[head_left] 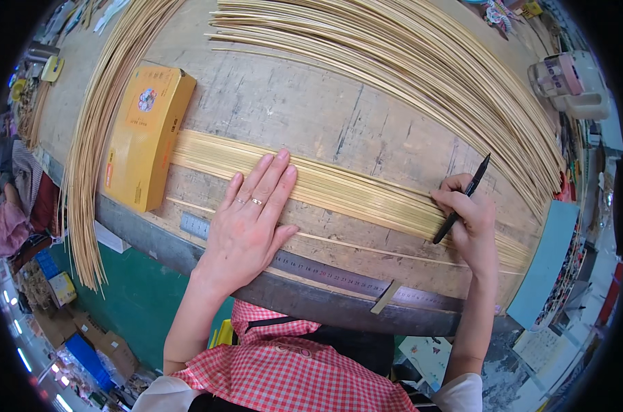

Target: The person aligns a bundle of thin bamboo sticks on a wooden workbench and uses a black marker to make measurement marks on them. They use a small rectangular block as a guide to ensure consistent spacing between the marks. The person repeats this process for multiple sticks, occasionally adjusting the bundle.

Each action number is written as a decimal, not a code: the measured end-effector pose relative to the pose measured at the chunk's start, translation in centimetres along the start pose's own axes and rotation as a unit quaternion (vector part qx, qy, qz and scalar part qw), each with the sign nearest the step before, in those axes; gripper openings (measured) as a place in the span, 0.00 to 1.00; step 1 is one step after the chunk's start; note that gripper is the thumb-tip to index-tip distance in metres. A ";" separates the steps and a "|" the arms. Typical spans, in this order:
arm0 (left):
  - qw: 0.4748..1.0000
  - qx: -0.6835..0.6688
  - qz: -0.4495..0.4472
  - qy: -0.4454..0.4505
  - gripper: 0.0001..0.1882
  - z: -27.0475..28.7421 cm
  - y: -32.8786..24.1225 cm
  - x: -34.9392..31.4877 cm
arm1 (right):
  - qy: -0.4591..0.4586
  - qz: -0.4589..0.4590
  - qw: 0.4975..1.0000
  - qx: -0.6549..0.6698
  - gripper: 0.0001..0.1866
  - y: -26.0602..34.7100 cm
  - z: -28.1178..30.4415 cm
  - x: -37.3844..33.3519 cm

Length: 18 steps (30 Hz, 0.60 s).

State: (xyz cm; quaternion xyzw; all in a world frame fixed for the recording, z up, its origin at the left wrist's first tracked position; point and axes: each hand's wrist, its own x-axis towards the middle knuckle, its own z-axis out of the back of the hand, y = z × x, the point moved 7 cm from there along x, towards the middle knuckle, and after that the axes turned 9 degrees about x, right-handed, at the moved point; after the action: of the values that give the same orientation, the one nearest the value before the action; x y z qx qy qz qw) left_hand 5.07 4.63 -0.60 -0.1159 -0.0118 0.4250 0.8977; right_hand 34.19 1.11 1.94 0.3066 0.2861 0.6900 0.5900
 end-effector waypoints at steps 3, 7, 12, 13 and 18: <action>1.000 -0.002 0.000 -0.003 0.44 0.1 0.0 0.0 | -0.044 -0.003 0.999 -0.009 0.12 -0.2 0.7 1.4; 1.000 -0.006 0.002 -0.004 0.45 0.0 0.0 0.0 | -0.104 -0.006 0.990 -0.093 0.06 -1.3 1.8 5.1; 1.000 -0.016 0.002 0.007 0.44 -0.1 0.0 0.0 | -0.104 -0.032 0.990 -0.093 0.04 -2.6 2.2 6.5; 1.000 -0.016 0.002 0.006 0.44 -0.1 0.1 0.0 | -0.108 -0.028 0.989 -0.099 0.04 -2.6 2.2 6.6; 1.000 -0.020 0.000 0.000 0.44 -0.1 0.1 0.0 | -0.083 -0.029 0.989 -0.121 0.05 -2.8 2.3 6.8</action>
State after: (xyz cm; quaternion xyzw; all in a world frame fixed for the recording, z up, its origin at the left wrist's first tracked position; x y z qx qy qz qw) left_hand 4.99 4.65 -0.73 -0.1338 -0.0198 0.4249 0.8951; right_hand 36.95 8.27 1.89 0.2807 0.1588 0.6744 0.6642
